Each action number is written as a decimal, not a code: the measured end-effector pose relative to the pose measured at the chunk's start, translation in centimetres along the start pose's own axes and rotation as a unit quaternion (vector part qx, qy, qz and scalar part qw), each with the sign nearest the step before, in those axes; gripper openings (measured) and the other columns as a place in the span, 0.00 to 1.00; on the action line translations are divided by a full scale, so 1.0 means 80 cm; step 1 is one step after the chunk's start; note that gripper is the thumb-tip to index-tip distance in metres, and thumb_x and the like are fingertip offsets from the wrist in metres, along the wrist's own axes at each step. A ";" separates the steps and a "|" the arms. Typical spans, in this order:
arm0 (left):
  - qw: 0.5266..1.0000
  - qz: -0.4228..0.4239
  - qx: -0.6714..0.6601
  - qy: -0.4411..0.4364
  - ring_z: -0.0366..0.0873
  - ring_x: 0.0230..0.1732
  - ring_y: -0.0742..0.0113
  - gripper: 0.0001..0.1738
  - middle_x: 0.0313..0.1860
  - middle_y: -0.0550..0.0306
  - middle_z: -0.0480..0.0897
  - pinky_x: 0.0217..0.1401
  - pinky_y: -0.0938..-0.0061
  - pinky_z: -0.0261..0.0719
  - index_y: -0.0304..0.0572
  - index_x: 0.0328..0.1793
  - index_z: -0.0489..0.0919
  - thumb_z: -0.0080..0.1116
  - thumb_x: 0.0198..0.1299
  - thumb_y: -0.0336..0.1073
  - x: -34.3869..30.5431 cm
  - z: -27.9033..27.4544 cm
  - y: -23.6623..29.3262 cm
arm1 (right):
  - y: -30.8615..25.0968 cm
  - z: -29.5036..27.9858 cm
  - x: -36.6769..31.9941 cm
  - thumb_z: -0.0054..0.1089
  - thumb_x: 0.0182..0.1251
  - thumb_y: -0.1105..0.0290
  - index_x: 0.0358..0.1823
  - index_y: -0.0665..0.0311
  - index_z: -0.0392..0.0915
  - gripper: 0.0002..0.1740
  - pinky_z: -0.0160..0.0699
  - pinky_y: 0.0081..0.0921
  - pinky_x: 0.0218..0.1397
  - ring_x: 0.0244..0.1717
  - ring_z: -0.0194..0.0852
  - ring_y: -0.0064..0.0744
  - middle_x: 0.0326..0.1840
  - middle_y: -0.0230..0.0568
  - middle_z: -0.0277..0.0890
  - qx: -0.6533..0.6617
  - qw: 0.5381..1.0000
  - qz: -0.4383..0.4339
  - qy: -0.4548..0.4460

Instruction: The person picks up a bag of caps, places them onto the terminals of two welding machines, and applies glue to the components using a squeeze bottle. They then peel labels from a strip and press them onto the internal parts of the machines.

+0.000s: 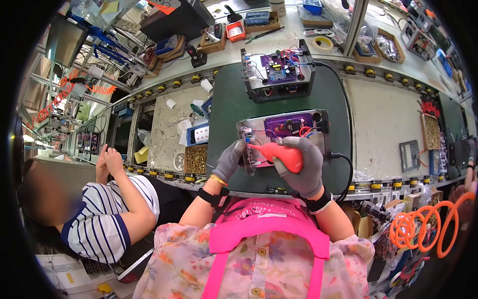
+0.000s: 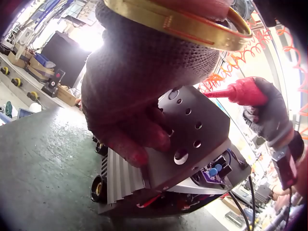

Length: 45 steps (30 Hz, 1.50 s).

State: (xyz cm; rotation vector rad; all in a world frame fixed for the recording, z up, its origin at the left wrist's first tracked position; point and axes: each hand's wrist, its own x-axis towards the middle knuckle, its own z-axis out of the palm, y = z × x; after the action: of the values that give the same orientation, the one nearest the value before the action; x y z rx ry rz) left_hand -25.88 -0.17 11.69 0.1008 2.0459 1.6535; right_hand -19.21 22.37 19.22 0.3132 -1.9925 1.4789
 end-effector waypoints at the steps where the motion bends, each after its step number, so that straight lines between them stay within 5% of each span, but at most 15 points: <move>1: 1.000 0.006 0.007 -0.004 0.76 0.27 0.78 0.34 0.32 0.64 0.79 0.28 0.82 0.71 0.46 0.51 0.76 0.38 0.66 0.68 -0.001 -0.001 -0.002 | -0.003 -0.001 -0.001 0.69 0.46 0.79 0.47 0.65 0.72 0.24 0.81 0.28 0.41 0.37 0.82 0.35 0.40 0.43 0.80 -0.003 1.000 0.001 0.000; 7: 1.000 -0.005 -0.010 -0.002 0.74 0.28 0.78 0.34 0.31 0.65 0.78 0.30 0.82 0.70 0.46 0.53 0.76 0.39 0.65 0.69 -0.009 0.003 0.014 | -0.005 -0.004 -0.004 0.69 0.46 0.78 0.47 0.64 0.71 0.25 0.81 0.30 0.41 0.37 0.82 0.38 0.39 0.43 0.80 -0.034 0.999 -0.014 -0.017; 14: 0.999 -0.013 0.048 0.000 0.73 0.28 0.78 0.37 0.31 0.64 0.78 0.30 0.82 0.69 0.45 0.54 0.76 0.40 0.64 0.71 0.006 -0.006 -0.003 | -0.017 -0.003 -0.007 0.70 0.44 0.78 0.48 0.63 0.70 0.27 0.80 0.31 0.40 0.37 0.81 0.41 0.40 0.45 0.80 -0.095 0.983 -0.132 -0.080; 26: 0.997 -0.059 -0.053 -0.015 0.79 0.33 0.78 0.35 0.36 0.62 0.82 0.32 0.80 0.76 0.47 0.57 0.77 0.44 0.63 0.69 0.059 -0.019 -0.021 | -0.020 -0.043 -0.057 0.68 0.47 0.80 0.55 0.62 0.65 0.31 0.79 0.35 0.47 0.43 0.78 0.42 0.46 0.48 0.76 -0.029 0.999 -0.026 -0.003; 29: 0.991 -0.112 -0.074 0.027 0.78 0.24 0.76 0.30 0.30 0.63 0.83 0.19 0.76 0.75 0.52 0.51 0.79 0.48 0.61 0.68 0.082 -0.019 0.032 | -0.019 -0.041 -0.072 0.68 0.47 0.82 0.54 0.62 0.65 0.32 0.79 0.35 0.47 0.42 0.78 0.42 0.46 0.48 0.76 -0.039 0.999 -0.015 0.030; 32: 0.987 -0.127 -0.086 0.037 0.73 0.12 0.72 0.31 0.24 0.62 0.82 0.07 0.74 0.65 0.53 0.47 0.81 0.51 0.57 0.71 0.123 -0.030 0.003 | -0.015 -0.038 -0.080 0.70 0.44 0.83 0.54 0.61 0.66 0.33 0.79 0.35 0.45 0.40 0.78 0.43 0.45 0.48 0.77 -0.035 0.999 -0.024 0.017; 36: 0.988 -0.112 -0.092 0.052 0.72 0.11 0.73 0.28 0.20 0.64 0.79 0.06 0.77 0.63 0.55 0.39 0.80 0.51 0.58 0.69 0.116 -0.027 0.006 | 0.011 -0.016 -0.097 0.74 0.38 0.80 0.51 0.60 0.68 0.35 0.77 0.35 0.38 0.35 0.77 0.45 0.45 0.46 0.79 -0.081 0.995 -0.040 -0.040; 45: 0.986 -0.142 -0.070 0.059 0.73 0.12 0.74 0.30 0.24 0.64 0.81 0.07 0.78 0.65 0.55 0.45 0.81 0.48 0.58 0.70 0.122 -0.028 0.006 | 0.077 0.056 -0.113 0.71 0.42 0.76 0.49 0.61 0.70 0.29 0.76 0.35 0.37 0.34 0.76 0.45 0.46 0.44 0.79 -0.131 0.984 -0.096 -0.066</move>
State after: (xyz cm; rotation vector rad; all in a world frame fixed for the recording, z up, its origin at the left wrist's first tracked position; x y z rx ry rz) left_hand -35.45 1.45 9.14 -0.3303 1.9158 1.6462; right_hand -17.04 18.79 8.18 0.4849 -2.1655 1.0867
